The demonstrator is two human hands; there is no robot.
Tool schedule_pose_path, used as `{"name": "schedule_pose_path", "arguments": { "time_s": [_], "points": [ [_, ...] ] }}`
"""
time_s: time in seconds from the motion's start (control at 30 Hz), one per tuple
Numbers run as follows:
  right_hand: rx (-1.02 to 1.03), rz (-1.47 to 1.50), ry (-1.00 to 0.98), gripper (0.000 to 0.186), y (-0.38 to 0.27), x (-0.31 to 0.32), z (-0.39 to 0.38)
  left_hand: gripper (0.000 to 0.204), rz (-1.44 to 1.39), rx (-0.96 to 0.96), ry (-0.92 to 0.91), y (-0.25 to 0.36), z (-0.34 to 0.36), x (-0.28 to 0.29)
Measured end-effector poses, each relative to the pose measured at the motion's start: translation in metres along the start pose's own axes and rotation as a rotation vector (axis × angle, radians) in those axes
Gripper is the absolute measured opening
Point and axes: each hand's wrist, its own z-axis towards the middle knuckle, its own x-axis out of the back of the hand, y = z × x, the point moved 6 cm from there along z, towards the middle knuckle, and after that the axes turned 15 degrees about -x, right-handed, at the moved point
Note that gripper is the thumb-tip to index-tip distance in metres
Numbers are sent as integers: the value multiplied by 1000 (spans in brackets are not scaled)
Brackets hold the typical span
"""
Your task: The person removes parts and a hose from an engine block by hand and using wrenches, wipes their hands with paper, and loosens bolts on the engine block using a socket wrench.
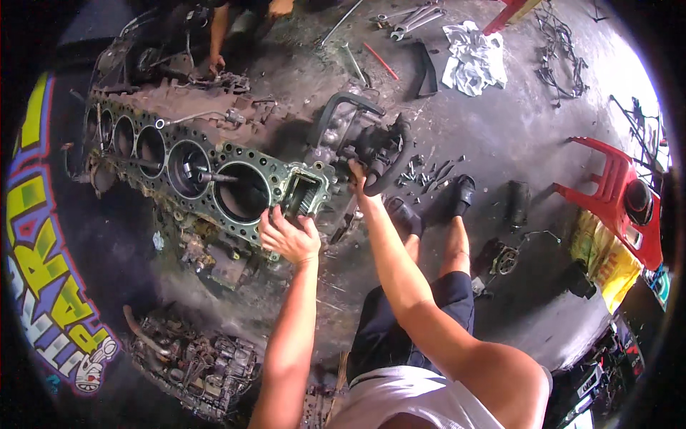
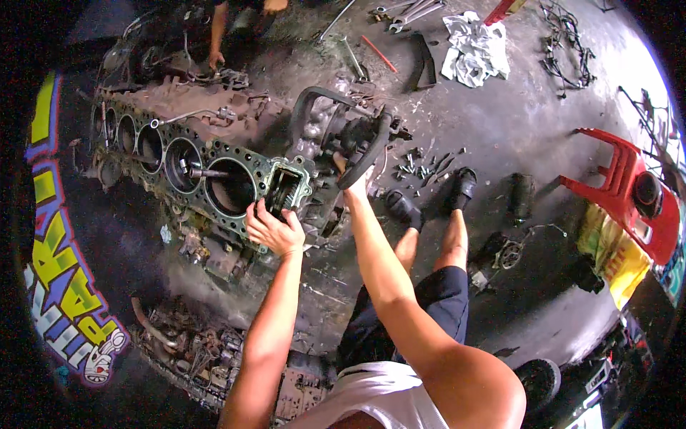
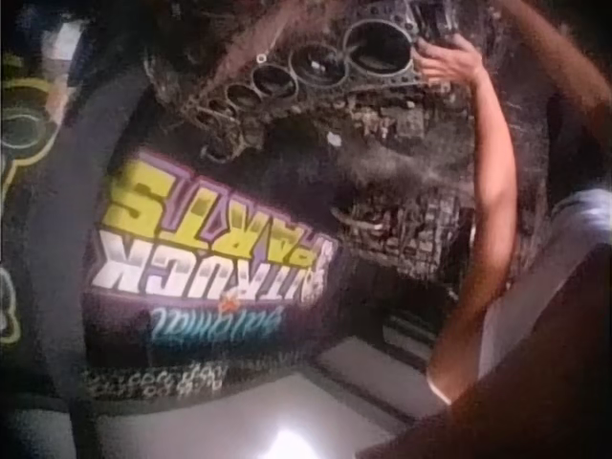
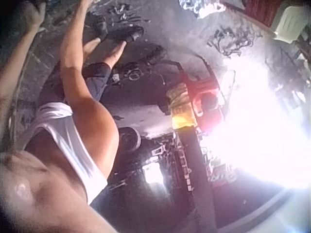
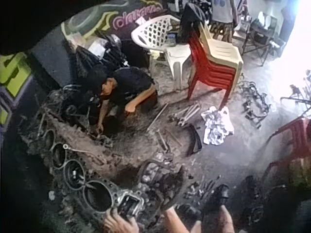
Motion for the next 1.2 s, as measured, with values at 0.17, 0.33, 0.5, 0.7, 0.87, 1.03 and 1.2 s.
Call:
{"name": "schedule_pose_path", "arguments": {
  "time_s": [0.17, 0.33, 0.5, 0.7, 0.87, 1.03, 1.2],
  "points": [
    [8, -1, 17, 29, -1, 6, 2, 48, -26, 6, -1, 2, 1, -1],
    [-2, 0, 15, 30, -1, 3, -1, 48, -16, -3, 1, 1, 0, -1],
    [-10, 5, 16, 31, -5, 3, -2, 48, -9, -9, -9, 5, 1, -1],
    [-17, -8, 12, 32, -11, -11, 1, 47, 15, -5, -22, 4, 2, 0],
    [-1, -21, 36, 32, -15, -4, 2, 47, 1, -24, 8, 5, 4, 3],
    [5, -34, 53, 33, -16, 1, 2, 49, -46, 10, -12, 1, 1, -2],
    [10, -47, 36, 34, -16, -10, 3, 49, -37, 12, -11, -3, 1, -1]
  ]
}}
